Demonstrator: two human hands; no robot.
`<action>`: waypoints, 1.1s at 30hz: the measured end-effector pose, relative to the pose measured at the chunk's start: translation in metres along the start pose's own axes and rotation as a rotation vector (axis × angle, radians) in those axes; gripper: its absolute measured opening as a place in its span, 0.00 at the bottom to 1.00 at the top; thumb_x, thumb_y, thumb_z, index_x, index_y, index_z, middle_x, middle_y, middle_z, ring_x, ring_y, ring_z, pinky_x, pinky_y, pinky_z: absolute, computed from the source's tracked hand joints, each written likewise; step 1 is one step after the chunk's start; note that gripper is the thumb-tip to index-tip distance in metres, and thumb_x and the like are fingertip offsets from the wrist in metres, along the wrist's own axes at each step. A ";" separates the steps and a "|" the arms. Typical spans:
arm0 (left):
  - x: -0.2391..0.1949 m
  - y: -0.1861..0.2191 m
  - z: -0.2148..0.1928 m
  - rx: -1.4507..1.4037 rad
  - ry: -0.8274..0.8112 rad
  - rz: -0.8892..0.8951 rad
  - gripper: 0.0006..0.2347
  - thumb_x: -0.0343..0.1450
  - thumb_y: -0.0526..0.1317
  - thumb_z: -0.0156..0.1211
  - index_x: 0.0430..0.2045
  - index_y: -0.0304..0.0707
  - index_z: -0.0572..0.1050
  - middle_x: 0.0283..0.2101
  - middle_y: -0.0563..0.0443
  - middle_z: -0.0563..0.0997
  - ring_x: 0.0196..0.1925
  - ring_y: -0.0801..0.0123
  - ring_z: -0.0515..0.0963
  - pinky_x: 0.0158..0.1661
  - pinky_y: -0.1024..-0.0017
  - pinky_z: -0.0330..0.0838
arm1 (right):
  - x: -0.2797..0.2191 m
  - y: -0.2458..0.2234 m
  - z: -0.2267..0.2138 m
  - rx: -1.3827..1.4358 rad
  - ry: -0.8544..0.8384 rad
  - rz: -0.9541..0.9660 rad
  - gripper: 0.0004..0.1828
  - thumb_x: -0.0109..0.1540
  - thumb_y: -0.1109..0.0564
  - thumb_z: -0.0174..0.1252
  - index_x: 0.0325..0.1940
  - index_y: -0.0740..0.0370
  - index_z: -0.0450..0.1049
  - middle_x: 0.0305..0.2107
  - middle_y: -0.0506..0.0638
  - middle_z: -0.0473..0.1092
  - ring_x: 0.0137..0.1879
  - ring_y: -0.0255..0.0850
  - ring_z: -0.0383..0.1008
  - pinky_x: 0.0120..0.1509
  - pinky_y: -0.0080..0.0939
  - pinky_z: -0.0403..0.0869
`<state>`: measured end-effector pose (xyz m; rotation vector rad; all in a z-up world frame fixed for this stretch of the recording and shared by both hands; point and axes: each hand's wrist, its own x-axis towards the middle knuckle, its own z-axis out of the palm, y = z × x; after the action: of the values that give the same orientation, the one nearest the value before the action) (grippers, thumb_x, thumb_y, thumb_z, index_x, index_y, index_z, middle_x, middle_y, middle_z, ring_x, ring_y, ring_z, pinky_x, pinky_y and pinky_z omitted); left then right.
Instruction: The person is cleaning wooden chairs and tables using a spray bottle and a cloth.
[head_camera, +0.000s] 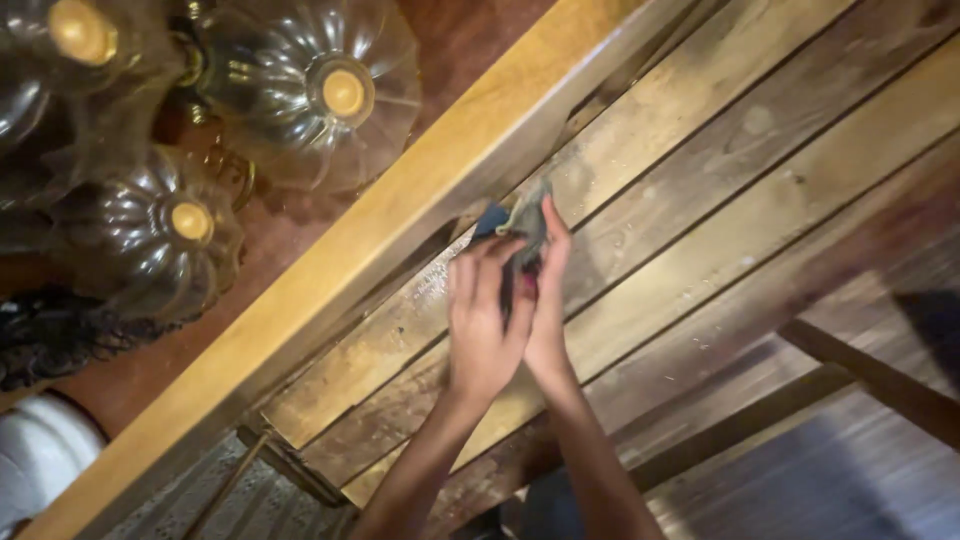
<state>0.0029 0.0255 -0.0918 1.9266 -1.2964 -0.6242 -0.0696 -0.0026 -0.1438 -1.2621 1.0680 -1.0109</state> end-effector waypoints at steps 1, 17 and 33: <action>-0.007 0.006 -0.005 -0.010 0.009 0.001 0.17 0.70 0.33 0.57 0.54 0.31 0.73 0.57 0.35 0.75 0.60 0.45 0.73 0.61 0.56 0.67 | -0.011 -0.007 -0.004 -0.009 -0.007 -0.008 0.36 0.72 0.55 0.49 0.82 0.59 0.44 0.74 0.59 0.50 0.77 0.46 0.55 0.81 0.46 0.56; -0.148 0.039 -0.050 -0.399 -0.099 -0.177 0.11 0.74 0.34 0.54 0.49 0.26 0.72 0.47 0.33 0.81 0.51 0.46 0.82 0.50 0.62 0.73 | -0.157 -0.147 -0.042 -0.219 0.119 0.076 0.45 0.64 0.69 0.56 0.81 0.60 0.41 0.62 0.62 0.65 0.64 0.44 0.70 0.67 0.40 0.70; -0.251 0.119 -0.114 -0.703 -0.223 -0.171 0.13 0.77 0.41 0.54 0.50 0.30 0.72 0.43 0.42 0.84 0.44 0.66 0.83 0.46 0.69 0.75 | -0.283 -0.269 -0.069 -0.394 -0.036 0.062 0.43 0.64 0.61 0.58 0.80 0.60 0.46 0.48 0.55 0.76 0.53 0.40 0.79 0.57 0.40 0.75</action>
<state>-0.0783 0.2639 0.0722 1.4091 -0.8667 -1.2222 -0.1981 0.2437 0.1391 -1.5447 1.3117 -0.7483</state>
